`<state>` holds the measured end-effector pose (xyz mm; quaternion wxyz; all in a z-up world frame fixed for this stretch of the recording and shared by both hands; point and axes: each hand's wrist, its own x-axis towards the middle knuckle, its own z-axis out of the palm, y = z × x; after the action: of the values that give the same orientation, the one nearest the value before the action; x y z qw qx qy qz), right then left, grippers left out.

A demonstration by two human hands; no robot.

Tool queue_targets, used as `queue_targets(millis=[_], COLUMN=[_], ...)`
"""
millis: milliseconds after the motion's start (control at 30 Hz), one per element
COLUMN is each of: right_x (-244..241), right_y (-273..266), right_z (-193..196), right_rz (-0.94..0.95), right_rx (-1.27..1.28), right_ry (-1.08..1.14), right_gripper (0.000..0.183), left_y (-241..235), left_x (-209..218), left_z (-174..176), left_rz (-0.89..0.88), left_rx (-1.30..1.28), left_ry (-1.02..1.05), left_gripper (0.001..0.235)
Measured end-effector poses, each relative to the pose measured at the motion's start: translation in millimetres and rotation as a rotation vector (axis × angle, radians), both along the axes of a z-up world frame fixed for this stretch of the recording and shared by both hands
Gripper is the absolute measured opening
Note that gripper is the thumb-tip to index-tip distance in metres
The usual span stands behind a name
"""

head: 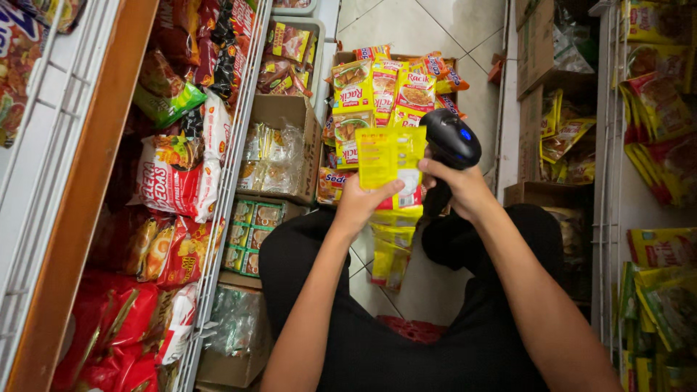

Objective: The person scans several individual seasoning packets one at a time using a handheld scanner and then places the scanned items onto a store shelf.

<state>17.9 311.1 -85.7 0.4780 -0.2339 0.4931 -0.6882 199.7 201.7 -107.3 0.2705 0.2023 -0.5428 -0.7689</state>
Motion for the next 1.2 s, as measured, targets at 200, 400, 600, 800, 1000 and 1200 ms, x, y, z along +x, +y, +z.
queue_targets(millis=[200,400,600,800,1000,1200], right_x=[8.2,15.7,9.4,6.0,4.8,-0.9], right_y=[12.3,10.7,-0.5,1.6,1.0,3.1], right_z=[10.4,20.0,14.5,20.2,20.5,16.4], right_rz=[0.02,-0.002,-0.135,-0.151,-0.132,-0.107], right_rx=[-0.003,0.023,-0.053,-0.085,-0.123,-0.119], right_ry=[0.058,0.093,-0.064,-0.005,0.037,0.015], right_gripper=[0.021,0.025,0.026,0.032,0.034,0.034], left_y=[10.7,12.3,13.5,15.8,13.4,7.1], left_x=[11.0,8.0,7.1,9.6,9.3,6.1], left_z=[20.3,27.6,29.6,39.2,37.3,25.3], left_rz=[-0.019,0.053,-0.005,-0.084,-0.04,0.002], left_rx=[0.111,0.08,0.024,-0.048,-0.154,-0.086], left_ry=[-0.012,-0.055,-0.104,-0.068,-0.19,-0.096], left_gripper=[0.033,0.031,0.031,0.039,0.037,0.035])
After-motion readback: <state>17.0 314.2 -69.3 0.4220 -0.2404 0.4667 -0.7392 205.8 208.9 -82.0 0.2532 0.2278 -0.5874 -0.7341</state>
